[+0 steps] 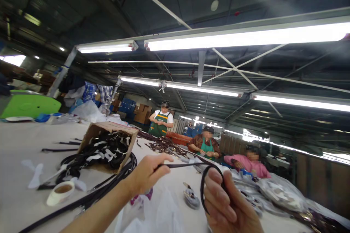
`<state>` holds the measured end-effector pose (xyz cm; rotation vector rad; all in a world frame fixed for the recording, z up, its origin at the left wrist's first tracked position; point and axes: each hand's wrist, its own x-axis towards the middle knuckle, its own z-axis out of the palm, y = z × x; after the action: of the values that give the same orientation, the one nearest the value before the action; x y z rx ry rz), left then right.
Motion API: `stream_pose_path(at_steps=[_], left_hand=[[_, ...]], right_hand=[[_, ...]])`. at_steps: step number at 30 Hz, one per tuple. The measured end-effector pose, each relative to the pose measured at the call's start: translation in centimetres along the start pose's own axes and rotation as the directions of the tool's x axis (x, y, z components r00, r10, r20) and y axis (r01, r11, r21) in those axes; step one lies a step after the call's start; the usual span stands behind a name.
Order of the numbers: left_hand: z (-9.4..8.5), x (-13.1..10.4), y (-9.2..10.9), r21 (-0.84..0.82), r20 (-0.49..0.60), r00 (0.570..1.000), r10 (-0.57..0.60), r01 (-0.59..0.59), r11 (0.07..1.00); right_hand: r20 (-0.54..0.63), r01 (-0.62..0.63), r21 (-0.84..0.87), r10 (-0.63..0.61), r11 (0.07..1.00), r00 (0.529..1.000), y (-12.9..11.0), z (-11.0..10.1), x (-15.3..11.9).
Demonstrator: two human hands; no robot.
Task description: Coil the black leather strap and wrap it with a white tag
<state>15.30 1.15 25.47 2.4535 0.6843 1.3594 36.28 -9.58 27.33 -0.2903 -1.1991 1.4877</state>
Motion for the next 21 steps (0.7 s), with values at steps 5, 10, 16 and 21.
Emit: stream_pose_path(at_steps=[5, 10, 16, 21], left_hand=[[0.9, -0.4, 0.2, 0.291, 0.06, 0.996, 0.07, -0.085, 0.953], [0.8, -0.7, 2.1, 0.226, 0.113, 0.994, 0.004, -0.029, 0.974], [-2.7, -1.0, 4.8, -0.295, 0.393, 0.908, -0.144, 0.273, 0.916], [-5.9, -0.2, 4.4, -0.452, 0.421, 0.901, -0.106, 0.31, 0.837]], right_hand=[[-0.104, 0.279, 0.129, -0.267, 0.951, 0.958, -0.2, 0.3, 4.8], [-0.148, 0.611, -0.228, -0.647, 0.758, 0.748, -0.6, 0.6, 8.1], [0.487, 0.435, -0.872, -0.495, -0.226, 0.719, 1.1, -2.1, 8.0], [0.482, 0.403, -0.835, -0.145, -0.374, 0.864, 2.1, -1.3, 5.3]])
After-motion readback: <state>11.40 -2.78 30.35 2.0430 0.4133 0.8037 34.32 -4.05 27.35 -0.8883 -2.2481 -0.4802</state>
